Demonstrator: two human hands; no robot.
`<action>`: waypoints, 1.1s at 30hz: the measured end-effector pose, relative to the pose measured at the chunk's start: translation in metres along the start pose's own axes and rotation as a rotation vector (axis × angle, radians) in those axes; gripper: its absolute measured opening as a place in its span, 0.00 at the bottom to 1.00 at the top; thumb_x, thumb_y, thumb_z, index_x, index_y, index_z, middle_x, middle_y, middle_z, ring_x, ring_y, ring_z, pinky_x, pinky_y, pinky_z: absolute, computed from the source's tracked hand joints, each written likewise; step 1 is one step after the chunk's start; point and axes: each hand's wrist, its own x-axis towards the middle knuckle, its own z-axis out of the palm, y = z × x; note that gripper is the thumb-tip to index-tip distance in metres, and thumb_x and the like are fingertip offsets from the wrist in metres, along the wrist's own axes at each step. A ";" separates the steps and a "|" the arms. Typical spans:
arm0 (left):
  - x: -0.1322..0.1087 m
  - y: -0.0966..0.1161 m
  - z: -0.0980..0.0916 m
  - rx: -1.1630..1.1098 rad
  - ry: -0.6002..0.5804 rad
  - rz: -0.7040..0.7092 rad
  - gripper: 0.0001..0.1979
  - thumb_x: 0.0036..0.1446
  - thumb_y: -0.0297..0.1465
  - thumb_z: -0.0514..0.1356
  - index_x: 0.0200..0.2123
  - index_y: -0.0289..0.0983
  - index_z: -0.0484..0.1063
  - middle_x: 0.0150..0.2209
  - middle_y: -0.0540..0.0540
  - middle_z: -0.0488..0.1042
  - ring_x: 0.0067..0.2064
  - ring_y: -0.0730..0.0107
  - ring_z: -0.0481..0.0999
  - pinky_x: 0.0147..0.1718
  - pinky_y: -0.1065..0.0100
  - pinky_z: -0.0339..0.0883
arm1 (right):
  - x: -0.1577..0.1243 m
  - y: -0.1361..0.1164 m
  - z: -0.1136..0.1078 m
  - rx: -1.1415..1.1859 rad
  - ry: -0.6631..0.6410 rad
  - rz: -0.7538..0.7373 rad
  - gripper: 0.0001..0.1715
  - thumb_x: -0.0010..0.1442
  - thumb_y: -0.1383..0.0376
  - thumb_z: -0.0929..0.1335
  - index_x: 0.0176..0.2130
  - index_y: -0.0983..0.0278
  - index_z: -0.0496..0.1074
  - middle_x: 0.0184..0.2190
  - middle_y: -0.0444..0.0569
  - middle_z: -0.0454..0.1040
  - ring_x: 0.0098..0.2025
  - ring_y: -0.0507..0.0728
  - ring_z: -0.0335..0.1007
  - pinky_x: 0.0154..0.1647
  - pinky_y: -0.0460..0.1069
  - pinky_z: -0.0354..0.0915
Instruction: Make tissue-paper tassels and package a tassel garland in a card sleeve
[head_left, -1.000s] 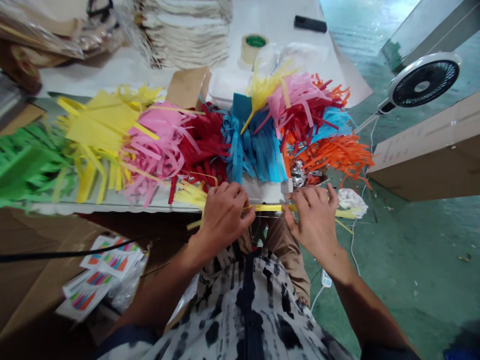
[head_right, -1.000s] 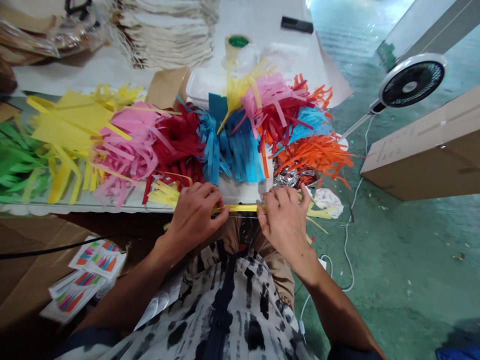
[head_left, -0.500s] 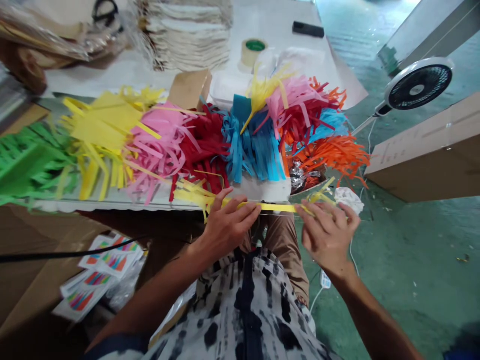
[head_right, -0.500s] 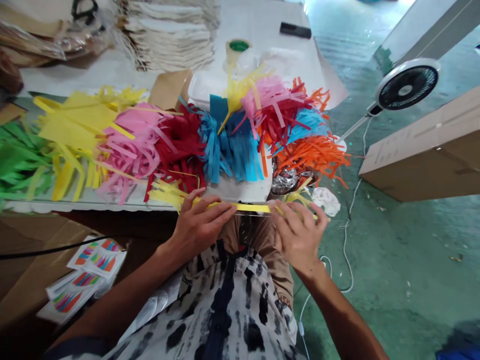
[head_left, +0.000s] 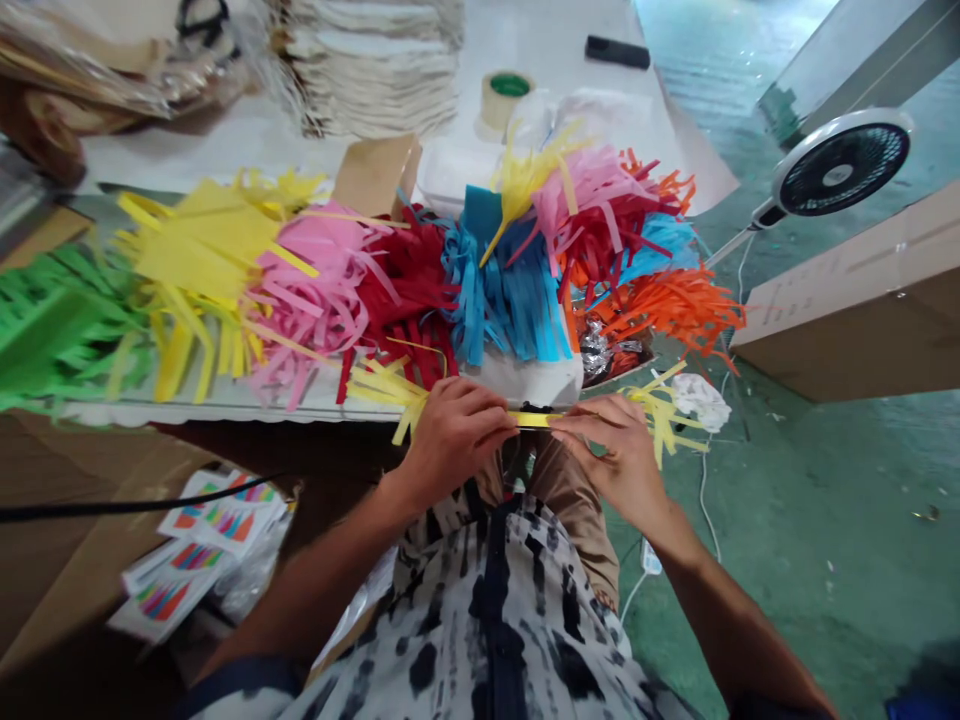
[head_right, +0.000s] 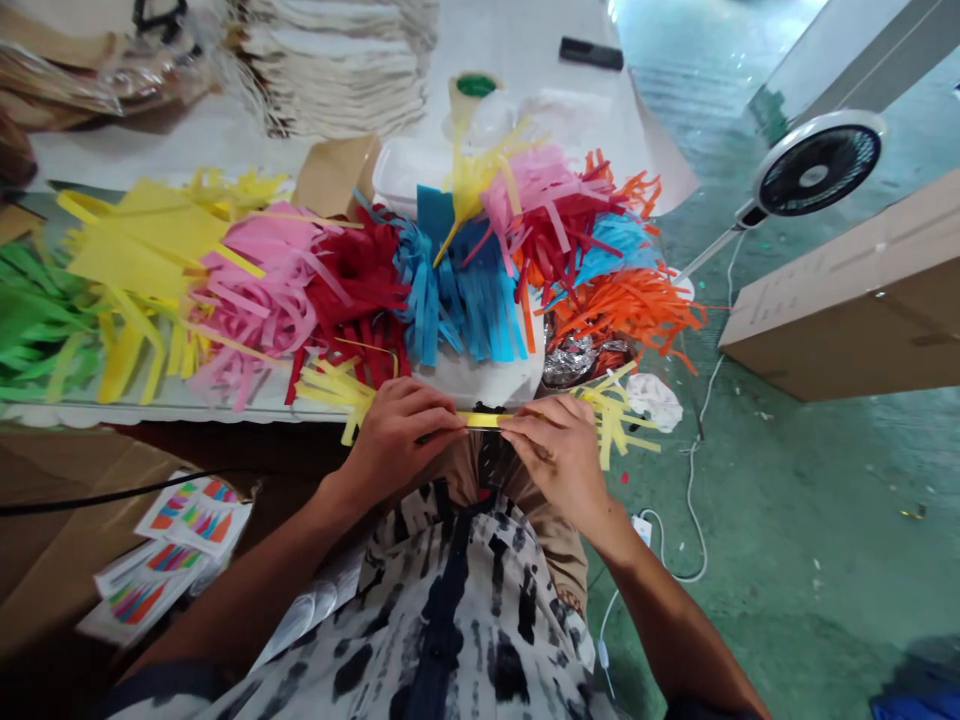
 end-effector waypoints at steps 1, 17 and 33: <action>0.003 -0.001 -0.002 -0.009 -0.027 0.013 0.06 0.66 0.35 0.67 0.35 0.43 0.81 0.40 0.50 0.84 0.42 0.64 0.76 0.45 0.57 0.64 | 0.002 0.001 -0.001 0.012 -0.008 -0.004 0.07 0.68 0.62 0.74 0.46 0.52 0.84 0.42 0.46 0.83 0.44 0.58 0.75 0.46 0.57 0.64; -0.030 -0.015 -0.034 0.388 0.226 0.086 0.16 0.59 0.34 0.73 0.50 0.48 0.77 0.50 0.50 0.83 0.50 0.57 0.79 0.60 0.43 0.69 | -0.005 0.005 -0.002 -0.153 -0.011 -0.173 0.17 0.69 0.67 0.72 0.54 0.50 0.80 0.44 0.47 0.81 0.48 0.60 0.75 0.51 0.58 0.61; -0.003 0.012 0.010 0.107 0.103 0.158 0.05 0.69 0.28 0.63 0.44 0.41 0.80 0.42 0.49 0.85 0.45 0.67 0.79 0.42 0.63 0.67 | 0.001 0.018 -0.011 -0.079 -0.037 -0.203 0.10 0.67 0.66 0.74 0.47 0.53 0.82 0.40 0.44 0.81 0.43 0.56 0.75 0.67 0.65 0.59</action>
